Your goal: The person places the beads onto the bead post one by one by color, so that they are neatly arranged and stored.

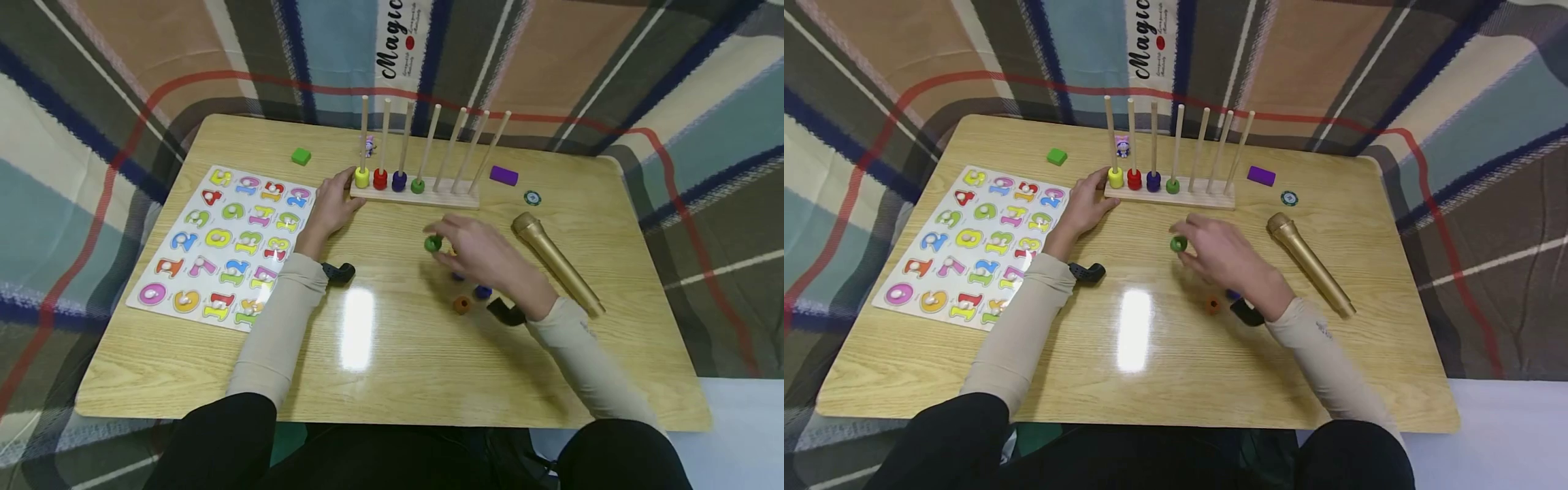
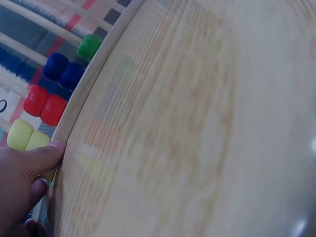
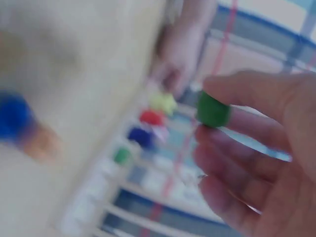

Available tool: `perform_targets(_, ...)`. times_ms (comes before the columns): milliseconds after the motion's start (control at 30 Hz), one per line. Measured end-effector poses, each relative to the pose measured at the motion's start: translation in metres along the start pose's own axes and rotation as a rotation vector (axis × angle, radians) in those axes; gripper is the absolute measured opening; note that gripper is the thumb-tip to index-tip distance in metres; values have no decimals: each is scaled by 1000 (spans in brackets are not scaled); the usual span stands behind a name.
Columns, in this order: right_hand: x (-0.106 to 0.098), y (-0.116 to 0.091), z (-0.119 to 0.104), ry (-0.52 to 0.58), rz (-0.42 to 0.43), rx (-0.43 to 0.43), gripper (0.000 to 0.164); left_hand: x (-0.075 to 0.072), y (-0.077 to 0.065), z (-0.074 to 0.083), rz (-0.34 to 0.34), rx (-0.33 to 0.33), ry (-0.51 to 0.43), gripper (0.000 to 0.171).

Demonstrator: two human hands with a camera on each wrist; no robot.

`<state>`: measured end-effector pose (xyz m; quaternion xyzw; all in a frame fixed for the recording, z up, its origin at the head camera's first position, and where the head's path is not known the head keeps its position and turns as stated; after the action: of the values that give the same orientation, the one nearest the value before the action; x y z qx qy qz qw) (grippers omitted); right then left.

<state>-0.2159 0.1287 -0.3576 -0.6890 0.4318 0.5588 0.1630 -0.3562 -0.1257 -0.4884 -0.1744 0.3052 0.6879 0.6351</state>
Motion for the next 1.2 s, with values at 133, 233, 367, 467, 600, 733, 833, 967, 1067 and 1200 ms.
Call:
perform_targets(133,-42,44,20,-42,205,88,33,0,0,0,4,4,3,75)
perform_targets(233,-65,74,28,-67,361,114,31,0,0,-1,2,7,-3,75)
perform_targets(367,-77,104,33,-101,487,133,31,-1,-2,-1,4,1,-4,74)
perform_targets(467,-77,118,37,-117,506,171,32,-4,-2,0,15,1,-6,74)
perform_targets(600,-73,126,43,-130,449,256,35,-3,-2,1,11,1,-9,75)
perform_targets(733,-68,127,50,-132,369,338,40,-1,-3,1,3,-1,-3,75)
perform_targets(833,-65,126,53,-135,341,358,43,1,-3,0,2,0,1,75)
perform_targets(967,-62,126,54,-138,339,355,46,2,-4,0,-7,-2,9,75)
perform_targets(1067,-61,125,52,-142,341,352,50,0,-4,1,-9,-6,11,75)
perform_targets(1200,-62,113,47,-137,419,294,52,-2,-4,1,-2,-2,11,75)
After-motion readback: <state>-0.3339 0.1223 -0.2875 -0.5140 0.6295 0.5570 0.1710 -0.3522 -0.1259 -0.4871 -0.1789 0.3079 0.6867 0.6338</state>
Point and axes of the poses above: each hand's wrist, its own y-axis towards the middle knuckle, its own x-axis out of the palm, z = x × y, the point moved 5 cm from there along y, towards the middle knuckle, and after that the axes turned 14 degrees about z, right-handed, at the moved point
